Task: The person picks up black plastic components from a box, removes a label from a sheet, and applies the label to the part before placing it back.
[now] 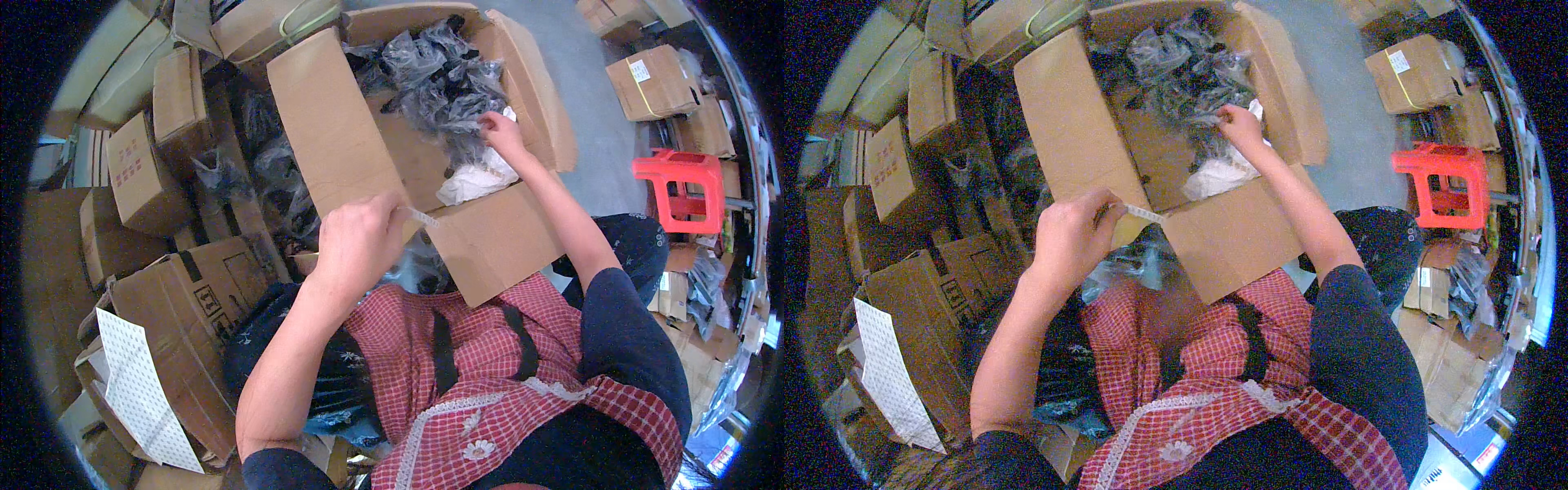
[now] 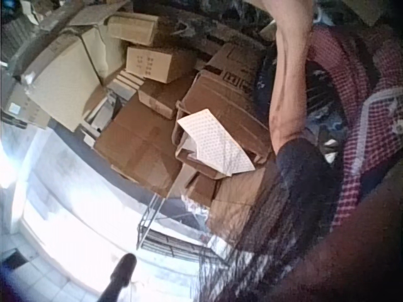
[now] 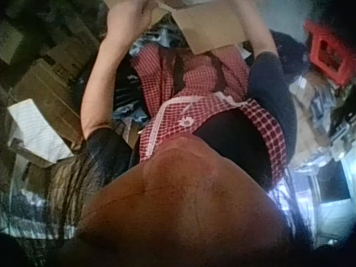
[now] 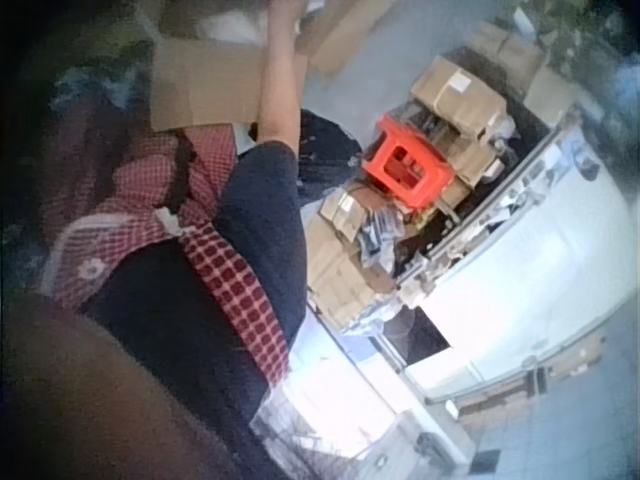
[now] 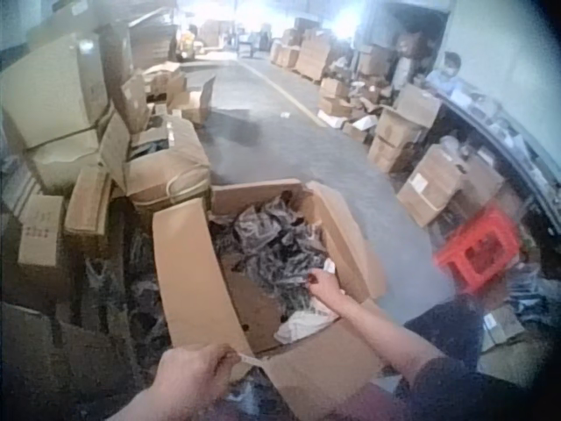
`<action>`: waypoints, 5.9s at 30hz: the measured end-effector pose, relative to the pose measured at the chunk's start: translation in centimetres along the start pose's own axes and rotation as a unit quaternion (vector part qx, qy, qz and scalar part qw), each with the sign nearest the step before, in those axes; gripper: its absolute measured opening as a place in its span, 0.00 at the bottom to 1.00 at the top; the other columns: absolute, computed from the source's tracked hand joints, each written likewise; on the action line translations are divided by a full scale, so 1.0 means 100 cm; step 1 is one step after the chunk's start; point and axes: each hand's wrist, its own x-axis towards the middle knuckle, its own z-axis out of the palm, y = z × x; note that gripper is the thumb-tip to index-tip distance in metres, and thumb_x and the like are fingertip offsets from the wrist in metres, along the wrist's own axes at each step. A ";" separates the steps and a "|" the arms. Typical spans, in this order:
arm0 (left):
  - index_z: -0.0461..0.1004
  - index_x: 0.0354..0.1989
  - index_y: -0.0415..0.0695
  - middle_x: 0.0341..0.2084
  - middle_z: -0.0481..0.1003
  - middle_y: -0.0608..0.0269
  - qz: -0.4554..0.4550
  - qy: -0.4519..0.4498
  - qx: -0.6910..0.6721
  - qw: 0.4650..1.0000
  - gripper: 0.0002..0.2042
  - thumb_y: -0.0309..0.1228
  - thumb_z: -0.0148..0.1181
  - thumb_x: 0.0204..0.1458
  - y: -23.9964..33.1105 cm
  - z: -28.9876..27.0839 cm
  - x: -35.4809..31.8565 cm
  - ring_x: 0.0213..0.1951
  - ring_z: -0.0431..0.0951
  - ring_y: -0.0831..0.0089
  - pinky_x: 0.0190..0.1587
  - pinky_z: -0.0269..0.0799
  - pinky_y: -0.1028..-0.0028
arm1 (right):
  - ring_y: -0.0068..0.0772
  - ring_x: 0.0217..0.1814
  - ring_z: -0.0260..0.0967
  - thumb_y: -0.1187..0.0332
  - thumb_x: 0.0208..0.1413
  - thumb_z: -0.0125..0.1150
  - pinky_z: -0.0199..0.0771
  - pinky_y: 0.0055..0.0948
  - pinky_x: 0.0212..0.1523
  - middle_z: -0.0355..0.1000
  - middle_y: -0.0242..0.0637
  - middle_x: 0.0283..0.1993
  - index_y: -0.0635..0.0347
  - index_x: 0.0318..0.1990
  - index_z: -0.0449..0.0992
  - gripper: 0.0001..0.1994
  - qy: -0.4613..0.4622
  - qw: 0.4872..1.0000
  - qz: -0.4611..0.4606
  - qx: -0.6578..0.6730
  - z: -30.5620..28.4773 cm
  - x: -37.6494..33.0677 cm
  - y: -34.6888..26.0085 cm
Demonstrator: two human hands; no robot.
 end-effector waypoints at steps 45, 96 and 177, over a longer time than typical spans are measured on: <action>0.74 0.32 0.46 0.23 0.76 0.53 0.025 -0.017 -0.012 0.999 0.05 0.33 0.60 0.52 0.005 0.011 -0.004 0.29 0.78 0.52 0.30 0.73 0.57 | 0.55 0.49 0.69 0.74 0.43 0.65 0.71 0.44 0.51 0.66 0.49 0.48 0.50 0.53 0.76 0.24 0.019 0.993 -0.022 -0.117 0.087 0.018 0.029; 0.79 0.35 0.37 0.29 0.80 0.57 -0.234 -0.115 -0.744 0.616 0.11 0.30 0.68 0.45 -0.039 -0.016 0.026 0.31 0.80 0.68 0.38 0.77 0.72 | 0.38 0.41 0.77 0.78 0.50 0.55 0.75 0.33 0.41 0.79 0.40 0.38 0.55 0.46 0.80 0.16 0.021 0.966 -0.237 0.101 0.011 0.003 -0.064; 0.84 0.34 0.38 0.27 0.81 0.63 -0.154 -0.213 -0.401 0.877 0.11 0.32 0.70 0.46 0.036 -0.013 -0.004 0.32 0.77 0.77 0.40 0.71 0.76 | 0.30 0.64 0.62 0.65 0.57 0.60 0.62 0.28 0.63 0.67 0.38 0.61 0.60 0.66 0.62 0.30 -0.288 0.838 -0.068 0.458 -0.106 -0.123 -0.215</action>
